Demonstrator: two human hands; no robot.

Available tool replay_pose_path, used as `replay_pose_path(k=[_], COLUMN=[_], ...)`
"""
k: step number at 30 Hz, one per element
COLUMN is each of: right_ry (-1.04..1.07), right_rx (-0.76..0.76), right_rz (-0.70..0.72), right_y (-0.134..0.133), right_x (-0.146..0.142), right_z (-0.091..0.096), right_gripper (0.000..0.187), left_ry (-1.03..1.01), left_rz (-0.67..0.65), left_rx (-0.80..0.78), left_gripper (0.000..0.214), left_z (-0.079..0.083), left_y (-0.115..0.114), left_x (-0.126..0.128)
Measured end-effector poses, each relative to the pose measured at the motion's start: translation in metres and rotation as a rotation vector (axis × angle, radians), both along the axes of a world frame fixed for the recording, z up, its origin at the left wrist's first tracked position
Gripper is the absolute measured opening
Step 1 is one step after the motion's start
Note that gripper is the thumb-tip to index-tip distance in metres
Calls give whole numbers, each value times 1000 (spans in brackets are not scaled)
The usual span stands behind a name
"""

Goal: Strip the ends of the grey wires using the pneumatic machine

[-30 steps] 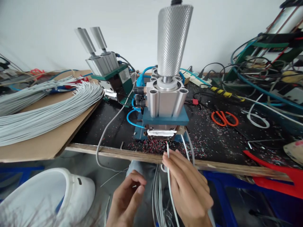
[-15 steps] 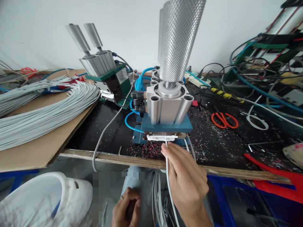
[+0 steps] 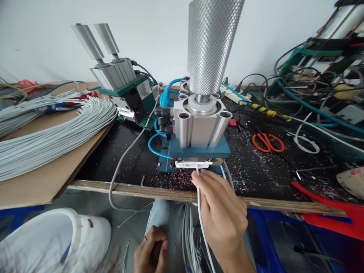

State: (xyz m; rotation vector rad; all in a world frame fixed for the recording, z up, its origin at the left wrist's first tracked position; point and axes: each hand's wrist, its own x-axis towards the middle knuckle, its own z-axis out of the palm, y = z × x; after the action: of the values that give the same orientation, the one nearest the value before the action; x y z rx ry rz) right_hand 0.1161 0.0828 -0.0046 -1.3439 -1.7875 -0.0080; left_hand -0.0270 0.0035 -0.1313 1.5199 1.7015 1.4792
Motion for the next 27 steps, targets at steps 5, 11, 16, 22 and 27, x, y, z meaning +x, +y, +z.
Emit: replay_pose_path(k=[5,11,16,22,27], right_ry=[-17,-36,-62,-209,-530], right_rx=[9,20,50,119,401], right_rz=[-2,-4,-3,144,331], right_y=[0,0,-1,-29,-61], right_x=[1,0,1,-3,-9], right_z=[2,-1,-7,2,9], right_gripper=[39,41,42,34,25], left_ry=[14,-11,-62,-254,-484], left_rz=[-3,-22,-61,-164,-358], left_rx=[-11,-16,-37,-50,-77], left_gripper=[5,5,5,10,21], left_z=[-3,-5,-3,55,126], left_y=[0,-2,-1,7,14], left_x=[-1,-2,-4,-2,11])
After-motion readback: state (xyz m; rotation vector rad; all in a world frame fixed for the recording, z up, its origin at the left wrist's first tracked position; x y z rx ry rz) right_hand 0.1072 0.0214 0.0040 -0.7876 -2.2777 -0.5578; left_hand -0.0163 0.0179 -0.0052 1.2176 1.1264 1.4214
